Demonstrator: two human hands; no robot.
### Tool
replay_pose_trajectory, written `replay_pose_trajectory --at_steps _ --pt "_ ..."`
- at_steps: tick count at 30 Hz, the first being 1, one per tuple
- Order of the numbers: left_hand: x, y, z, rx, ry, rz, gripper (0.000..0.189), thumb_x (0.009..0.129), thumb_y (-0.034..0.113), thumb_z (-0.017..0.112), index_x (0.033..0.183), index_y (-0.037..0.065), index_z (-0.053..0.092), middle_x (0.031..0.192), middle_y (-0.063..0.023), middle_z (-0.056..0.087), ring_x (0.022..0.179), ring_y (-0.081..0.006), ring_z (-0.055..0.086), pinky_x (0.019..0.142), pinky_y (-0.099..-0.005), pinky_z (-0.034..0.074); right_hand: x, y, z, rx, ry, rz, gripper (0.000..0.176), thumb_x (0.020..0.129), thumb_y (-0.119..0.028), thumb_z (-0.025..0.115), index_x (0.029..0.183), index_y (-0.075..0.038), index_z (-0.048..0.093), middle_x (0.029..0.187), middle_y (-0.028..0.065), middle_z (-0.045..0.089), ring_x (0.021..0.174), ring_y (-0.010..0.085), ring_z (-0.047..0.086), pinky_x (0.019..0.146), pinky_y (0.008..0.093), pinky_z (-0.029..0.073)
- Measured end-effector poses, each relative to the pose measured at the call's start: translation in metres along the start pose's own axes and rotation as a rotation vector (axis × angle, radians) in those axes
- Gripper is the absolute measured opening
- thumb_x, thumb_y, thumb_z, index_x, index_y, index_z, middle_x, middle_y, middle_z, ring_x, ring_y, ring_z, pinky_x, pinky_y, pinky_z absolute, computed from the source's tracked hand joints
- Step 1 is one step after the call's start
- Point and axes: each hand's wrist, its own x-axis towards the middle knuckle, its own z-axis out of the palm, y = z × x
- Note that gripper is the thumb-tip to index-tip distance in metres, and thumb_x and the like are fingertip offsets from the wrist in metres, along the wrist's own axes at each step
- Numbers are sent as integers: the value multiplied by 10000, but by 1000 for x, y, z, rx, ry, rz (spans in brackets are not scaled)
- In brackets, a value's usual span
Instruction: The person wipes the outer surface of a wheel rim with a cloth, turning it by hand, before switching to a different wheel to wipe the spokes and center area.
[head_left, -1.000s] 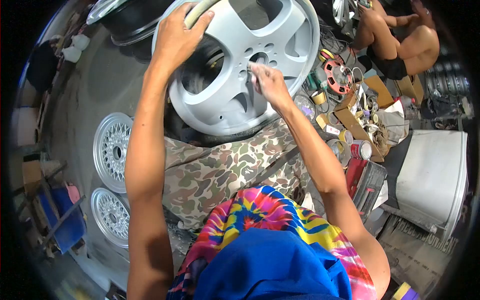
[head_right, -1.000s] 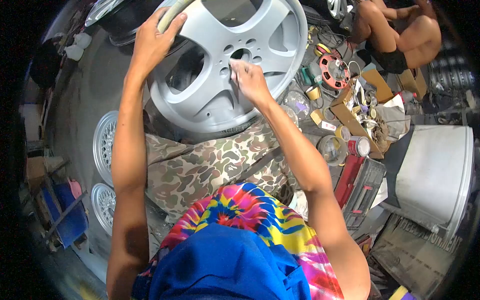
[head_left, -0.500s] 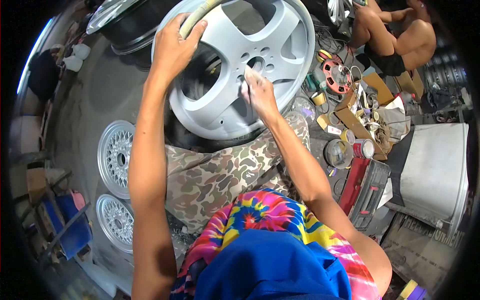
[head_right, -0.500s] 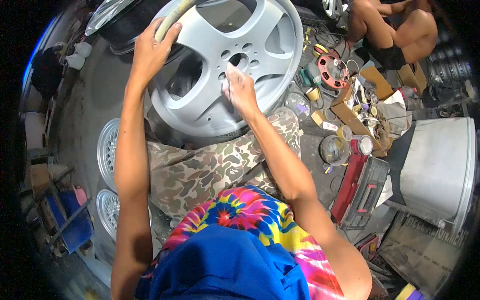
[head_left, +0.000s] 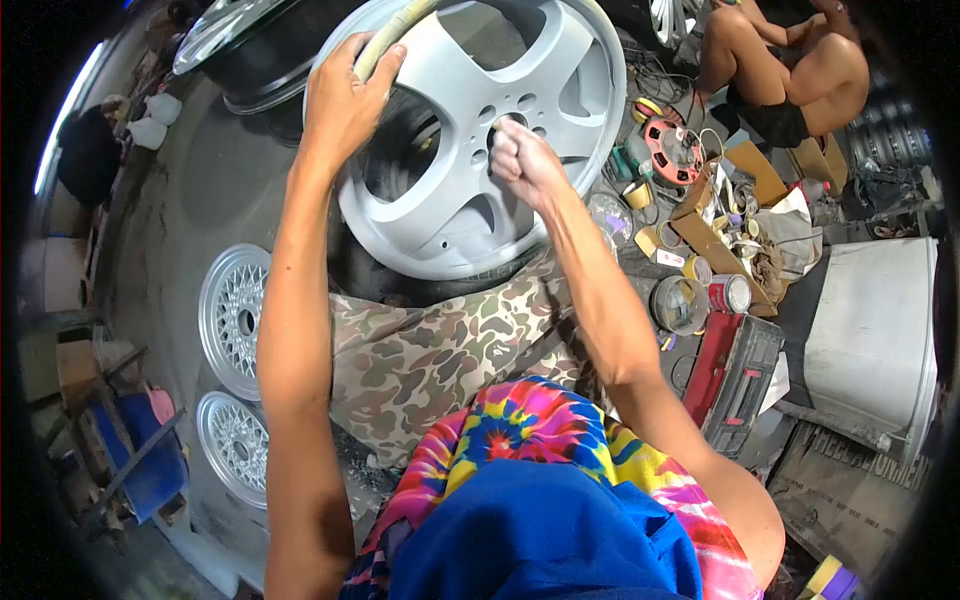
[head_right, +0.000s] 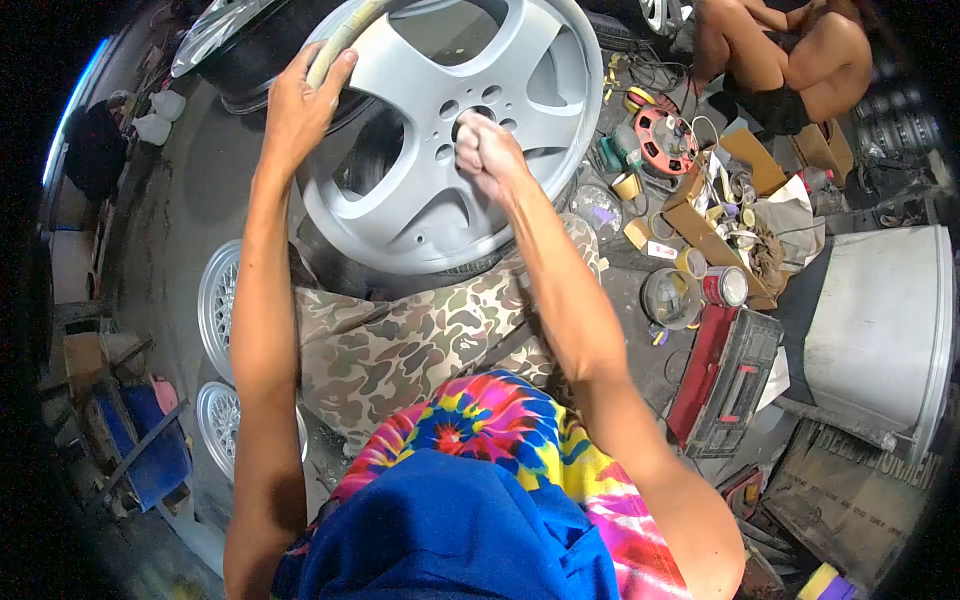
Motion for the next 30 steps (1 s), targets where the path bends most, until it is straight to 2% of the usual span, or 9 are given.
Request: replay_pose_trajectory --at_steps 2,6,11,13,19,21,23,29,30 --pt "3 2 0 10 5 -18 428 940 358 705 1164 -6 700 917 -188 730 696 -231 634 698 -360 507 -1 -14 -2 -407 -8 65 295 1103 -270 455 875 -124 572 638 -59 441 465 71 336 456 221 257" --pt "1 -4 3 -5 29 32 423 945 359 695 1154 -9 698 929 -199 724 732 -268 649 718 -376 510 -9 -56 -25 -2133 -380 -471 251 1015 -219 557 1124 -44 699 743 104 652 718 213 669 610 400 488" --pt "0 -11 1 5 18 61 435 988 401 665 1182 12 687 876 -109 708 765 -156 610 740 -322 501 -7 -75 8 -2705 -443 -882 264 989 -186 530 1078 -13 709 715 71 700 670 238 709 570 378 521" --pt "1 -14 2 14 44 185 418 973 338 662 1188 -21 673 1053 -235 712 953 -392 687 840 -428 521 -12 -56 -4 -2804 -293 -841 260 991 -158 519 1100 -18 708 706 55 698 666 229 711 562 370 520" --pt "0 -5 1 1 16 122 415 985 325 649 1193 -33 661 1062 -242 703 961 -401 676 854 -424 516 9 -23 -19 -1576 -218 -334 311 1053 -110 399 1228 -7 635 773 114 669 575 137 623 494 291 438" --pt "2 -3 1 0 7 136 413 987 326 646 1190 -34 661 1064 -244 703 964 -403 676 855 -423 515 -3 -25 -11 -263 -52 45 293 1065 -113 384 1215 2 608 682 3 537 482 95 452 459 256 348" --pt "1 -5 0 6 3 131 412 989 326 643 1187 -35 660 1066 -245 702 966 -404 676 855 -422 515 -11 -15 4 214 136 -52 306 1119 -186 363 1190 29 569 651 -55 360 462 71 307 453 239 280" --pt "0 -8 1 -9 -10 126 406 992 320 643 1183 -38 659 1066 -247 702 966 -405 678 853 -426 514 -7 -3 22 258 302 -144 314 1112 -231 417 1104 20 607 635 -57 396 457 79 329 442 254 276" --pt "0 -9 2 -11 0 128 437 998 357 637 1206 -26 657 1040 -202 707 940 -310 664 857 -386 508 -16 -4 37 -157 323 -171 317 1100 -257 454 1042 -2 632 628 -58 427 465 75 352 446 247 276"
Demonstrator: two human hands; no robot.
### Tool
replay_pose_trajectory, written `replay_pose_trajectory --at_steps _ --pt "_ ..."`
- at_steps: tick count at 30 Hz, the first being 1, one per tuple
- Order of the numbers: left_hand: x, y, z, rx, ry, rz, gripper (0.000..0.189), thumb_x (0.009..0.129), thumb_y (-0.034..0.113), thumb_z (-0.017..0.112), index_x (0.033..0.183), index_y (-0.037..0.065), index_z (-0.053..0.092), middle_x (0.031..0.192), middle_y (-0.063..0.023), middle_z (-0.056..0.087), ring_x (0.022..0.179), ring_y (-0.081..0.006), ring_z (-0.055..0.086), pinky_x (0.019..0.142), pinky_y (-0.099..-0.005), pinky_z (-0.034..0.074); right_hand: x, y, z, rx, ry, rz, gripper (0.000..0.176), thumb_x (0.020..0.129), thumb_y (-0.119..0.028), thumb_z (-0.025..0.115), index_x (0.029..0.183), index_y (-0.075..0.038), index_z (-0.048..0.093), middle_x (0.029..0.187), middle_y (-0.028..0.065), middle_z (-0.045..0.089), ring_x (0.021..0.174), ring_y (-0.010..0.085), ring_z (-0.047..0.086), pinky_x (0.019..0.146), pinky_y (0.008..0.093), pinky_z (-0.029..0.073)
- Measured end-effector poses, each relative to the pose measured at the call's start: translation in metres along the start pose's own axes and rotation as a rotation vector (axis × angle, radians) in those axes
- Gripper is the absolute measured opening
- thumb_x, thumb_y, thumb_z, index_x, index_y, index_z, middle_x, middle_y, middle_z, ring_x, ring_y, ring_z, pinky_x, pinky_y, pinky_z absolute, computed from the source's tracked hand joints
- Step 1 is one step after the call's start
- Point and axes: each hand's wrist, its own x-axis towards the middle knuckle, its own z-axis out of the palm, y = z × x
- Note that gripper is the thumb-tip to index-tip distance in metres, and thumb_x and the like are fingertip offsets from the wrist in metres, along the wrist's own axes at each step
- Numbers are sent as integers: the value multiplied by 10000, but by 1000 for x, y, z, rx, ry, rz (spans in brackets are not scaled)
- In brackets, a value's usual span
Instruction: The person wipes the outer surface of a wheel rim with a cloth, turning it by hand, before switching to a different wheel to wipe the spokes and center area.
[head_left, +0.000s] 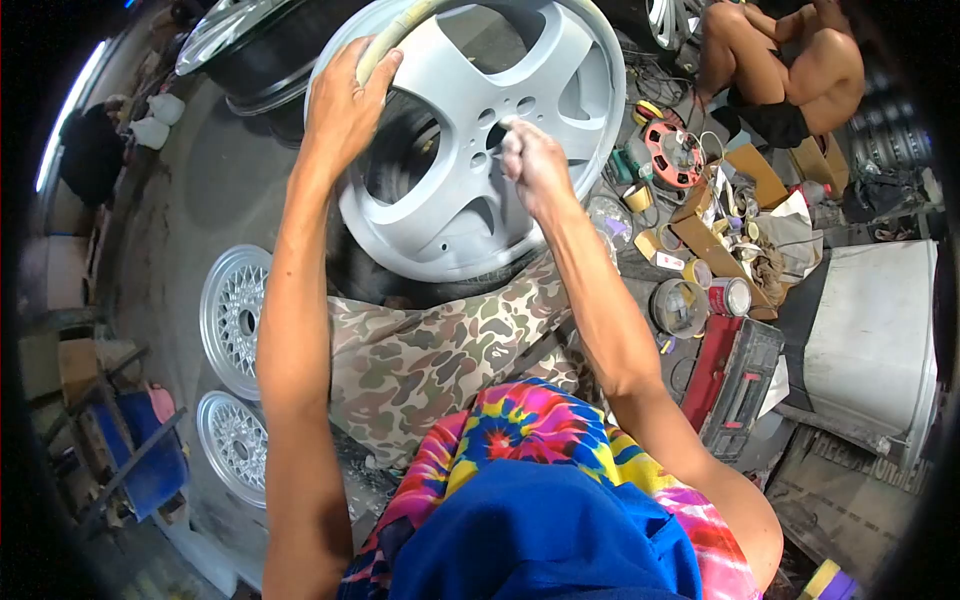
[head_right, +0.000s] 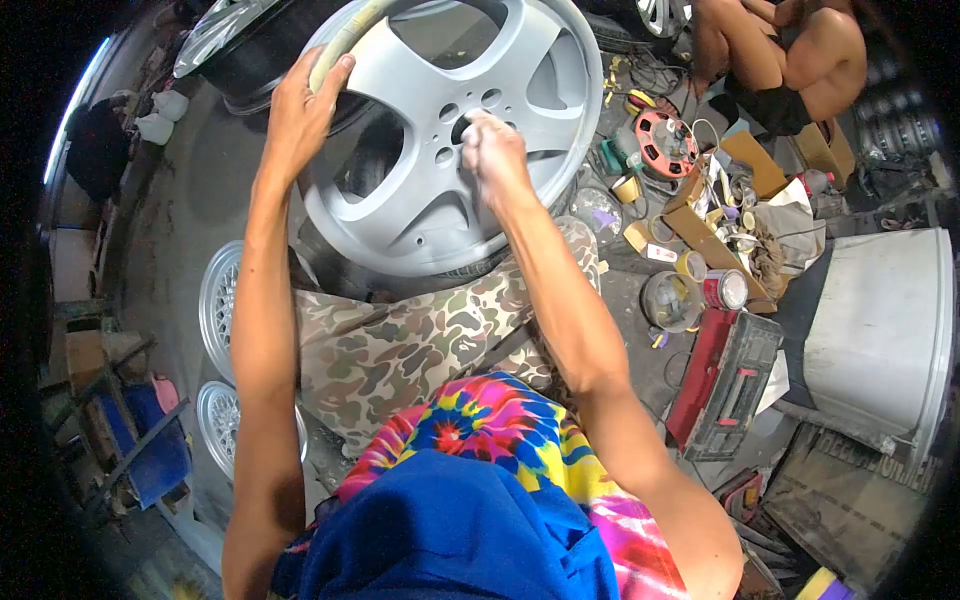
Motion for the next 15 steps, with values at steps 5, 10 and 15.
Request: replay_pose_trajectory --at_steps 5,10,15 --pt "0 4 -2 12 10 -3 433 990 344 642 1197 -35 660 1076 -245 705 983 -402 678 868 -423 513 -5 13 -60 -1367 -289 -926 264 1033 -240 552 1212 -151 723 761 136 713 653 337 679 583 413 513" --pt "1 0 0 20 6 -33 445 987 358 642 1203 -30 662 1088 -244 707 1006 -387 682 882 -417 512 3 -67 -70 -1904 -413 -757 449 928 -140 622 1375 -174 609 1012 166 712 854 392 688 726 491 550" --pt "0 -2 -1 26 1 -16 438 996 364 644 1216 -15 662 1009 -176 700 917 -266 639 838 -362 501 8 -67 -69 -1919 -534 -905 385 925 -141 636 1309 -118 625 1098 138 589 977 359 638 811 452 539"
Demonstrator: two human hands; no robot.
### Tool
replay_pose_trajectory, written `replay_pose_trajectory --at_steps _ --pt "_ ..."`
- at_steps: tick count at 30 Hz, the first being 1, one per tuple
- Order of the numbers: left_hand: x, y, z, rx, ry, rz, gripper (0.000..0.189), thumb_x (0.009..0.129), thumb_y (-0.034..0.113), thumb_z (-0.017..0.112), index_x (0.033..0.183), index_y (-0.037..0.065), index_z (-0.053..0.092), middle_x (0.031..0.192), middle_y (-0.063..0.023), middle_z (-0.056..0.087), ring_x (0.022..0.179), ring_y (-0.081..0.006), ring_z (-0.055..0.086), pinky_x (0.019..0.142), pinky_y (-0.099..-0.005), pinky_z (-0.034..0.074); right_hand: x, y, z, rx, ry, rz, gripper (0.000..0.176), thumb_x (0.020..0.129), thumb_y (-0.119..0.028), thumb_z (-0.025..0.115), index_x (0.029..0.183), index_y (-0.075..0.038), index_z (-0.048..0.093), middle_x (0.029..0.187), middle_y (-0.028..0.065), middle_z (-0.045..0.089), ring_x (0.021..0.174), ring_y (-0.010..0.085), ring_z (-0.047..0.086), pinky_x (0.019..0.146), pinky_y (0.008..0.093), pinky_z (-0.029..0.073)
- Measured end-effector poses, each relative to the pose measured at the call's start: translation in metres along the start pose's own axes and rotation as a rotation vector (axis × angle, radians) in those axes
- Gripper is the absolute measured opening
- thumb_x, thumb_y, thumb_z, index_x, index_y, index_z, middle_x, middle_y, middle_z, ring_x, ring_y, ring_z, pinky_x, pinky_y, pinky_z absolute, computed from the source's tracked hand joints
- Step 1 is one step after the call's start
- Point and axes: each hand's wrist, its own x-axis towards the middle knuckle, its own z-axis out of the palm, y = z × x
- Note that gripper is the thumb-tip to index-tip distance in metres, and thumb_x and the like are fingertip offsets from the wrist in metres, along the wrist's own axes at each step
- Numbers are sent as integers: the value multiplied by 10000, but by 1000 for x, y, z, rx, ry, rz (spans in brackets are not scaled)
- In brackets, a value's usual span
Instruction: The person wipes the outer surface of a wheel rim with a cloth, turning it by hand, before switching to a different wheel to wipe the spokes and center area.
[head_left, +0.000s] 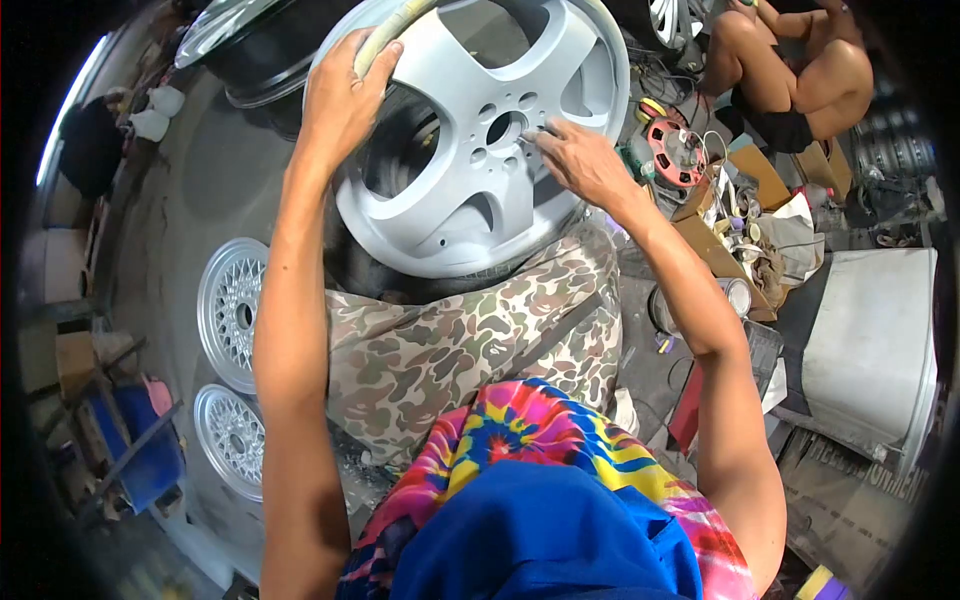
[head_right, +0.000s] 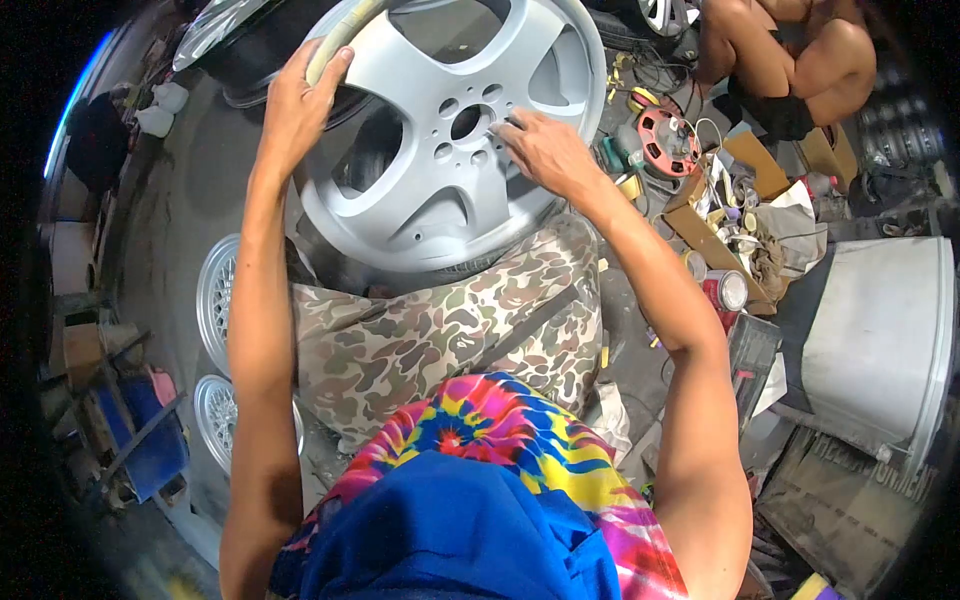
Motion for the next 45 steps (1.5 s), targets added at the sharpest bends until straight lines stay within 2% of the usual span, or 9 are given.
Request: replay_pose_trajectory --at_steps 5,8,13,26,29,35,38,40,45 --pt "1 5 -2 -22 6 -5 438 1004 375 648 1230 0 663 922 -101 690 833 -145 595 789 -302 490 8 0 25 5 159 -62 222 922 -145 655 1130 -68 660 1036 134 613 937 347 657 797 448 557" --pt "0 8 -1 -18 -11 -37 430 991 353 642 1204 -19 664 1053 -233 710 968 -378 682 873 -414 507 5 -15 38 212 182 -19 173 909 -127 675 1066 -57 663 1018 151 620 935 363 658 809 454 553" --pt "0 8 -3 -7 -19 -61 458 1003 389 648 1247 1 660 951 -113 715 858 -160 629 827 -308 500 8 -8 32 161 167 13 179 873 -93 685 1040 -39 652 1006 170 624 952 388 657 804 479 545" --pt "-1 4 -3 -16 -13 -36 477 1003 392 649 1258 -11 653 984 -132 726 905 -161 647 859 -312 505 13 -2 29 217 96 6 167 948 -163 657 1025 -21 614 979 189 606 914 425 622 797 499 520" --pt "0 4 -3 -32 -18 -47 436 994 377 642 1222 6 666 1067 -218 711 944 -356 686 864 -398 511 14 -3 38 275 150 -48 170 956 -178 647 1020 -23 620 963 192 605 895 430 619 800 500 518" --pt "1 8 -2 -7 -10 -63 448 1005 372 649 1248 -4 659 958 -119 717 879 -154 633 833 -311 501 21 -34 31 635 -21 293 203 946 -198 649 1055 -27 652 959 190 639 932 418 638 803 497 527" --pt "0 2 -2 -7 -15 -37 423 996 368 640 1222 11 670 1070 -222 714 966 -356 694 863 -401 514 20 -27 39 568 79 188 209 944 -206 653 1061 -33 654 939 189 643 934 420 643 801 495 528" --pt "0 5 -2 -16 -15 -22 444 1007 370 649 1249 -2 661 959 -112 716 882 -144 628 834 -304 500 17 -17 36 352 132 51 204 940 -206 657 1053 -36 653 929 186 644 926 422 646 801 495 529" --pt "0 1 -2 -13 -5 4 445 1009 368 647 1251 -4 658 964 -116 718 877 -144 629 831 -305 501 19 -9 44 260 248 -85 215 958 -191 656 1036 9 645 936 193 658 838 377 640 744 451 518"
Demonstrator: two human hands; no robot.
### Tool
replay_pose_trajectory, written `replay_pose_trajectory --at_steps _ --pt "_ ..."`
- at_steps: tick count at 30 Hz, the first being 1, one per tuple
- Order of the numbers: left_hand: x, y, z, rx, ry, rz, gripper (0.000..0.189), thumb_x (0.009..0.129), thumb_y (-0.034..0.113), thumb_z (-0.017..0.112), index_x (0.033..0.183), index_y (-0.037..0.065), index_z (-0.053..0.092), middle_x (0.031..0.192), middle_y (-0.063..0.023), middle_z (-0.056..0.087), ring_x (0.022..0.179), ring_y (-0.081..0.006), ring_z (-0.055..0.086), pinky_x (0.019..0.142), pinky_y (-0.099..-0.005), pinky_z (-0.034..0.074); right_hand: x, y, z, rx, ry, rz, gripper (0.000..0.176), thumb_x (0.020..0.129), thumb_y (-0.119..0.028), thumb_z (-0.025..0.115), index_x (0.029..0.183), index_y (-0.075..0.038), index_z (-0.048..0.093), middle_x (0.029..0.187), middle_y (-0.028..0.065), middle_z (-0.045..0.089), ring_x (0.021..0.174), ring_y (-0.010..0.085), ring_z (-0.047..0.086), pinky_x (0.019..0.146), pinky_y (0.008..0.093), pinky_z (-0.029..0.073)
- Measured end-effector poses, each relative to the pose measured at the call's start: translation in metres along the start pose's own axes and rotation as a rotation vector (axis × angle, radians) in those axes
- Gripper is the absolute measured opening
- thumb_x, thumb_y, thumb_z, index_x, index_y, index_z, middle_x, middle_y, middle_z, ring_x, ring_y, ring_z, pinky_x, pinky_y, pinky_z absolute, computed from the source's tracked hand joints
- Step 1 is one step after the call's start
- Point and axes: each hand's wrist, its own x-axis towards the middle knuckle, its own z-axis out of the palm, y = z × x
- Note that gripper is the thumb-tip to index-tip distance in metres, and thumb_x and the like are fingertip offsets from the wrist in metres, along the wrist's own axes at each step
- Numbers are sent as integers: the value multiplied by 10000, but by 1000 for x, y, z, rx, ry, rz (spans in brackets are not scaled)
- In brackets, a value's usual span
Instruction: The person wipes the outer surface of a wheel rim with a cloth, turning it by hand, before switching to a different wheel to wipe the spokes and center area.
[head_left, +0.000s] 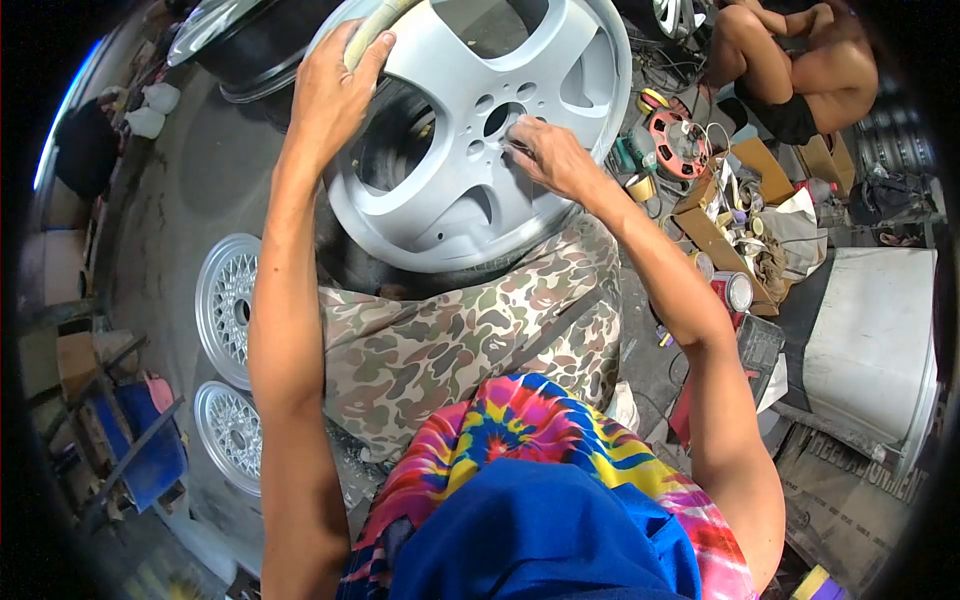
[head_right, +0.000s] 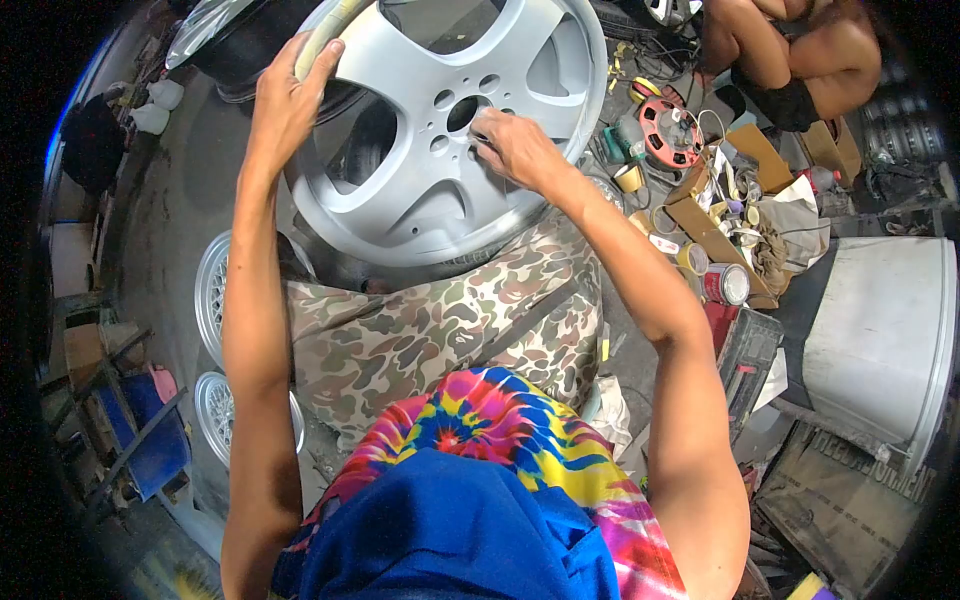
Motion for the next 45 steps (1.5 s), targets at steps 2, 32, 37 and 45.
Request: replay_pose_trajectory --at_steps 2,32,37,45 --pt "0 1 0 4 -4 3 445 1009 367 647 1252 -5 658 965 -119 719 876 -144 629 830 -306 502 3 -7 4 139 -59 176 202 938 -187 669 997 6 651 914 186 666 804 373 641 733 430 527" --pt "1 2 -1 45 -18 -50 457 1002 396 645 1230 1 668 954 -138 716 866 -172 640 833 -322 507 -3 -7 -6 -112 -238 -50 239 940 -151 636 1139 -23 605 1120 175 600 954 345 678 836 457 556" --pt "-1 -2 0 10 -20 -17 470 1005 406 638 1245 3 665 986 -129 719 887 -164 638 856 -319 503 21 22 -38 -432 -427 -339 202 971 -138 541 1124 -25 612 1132 127 593 1024 294 656 914 394 540" --pt "0 1 1 7 -18 -36 459 1007 394 638 1253 7 662 990 -125 721 892 -164 639 855 -319 503 -6 -8 4 -65 -99 17 225 885 -118 665 1080 -14 620 1094 174 634 904 355 680 807 448 568"
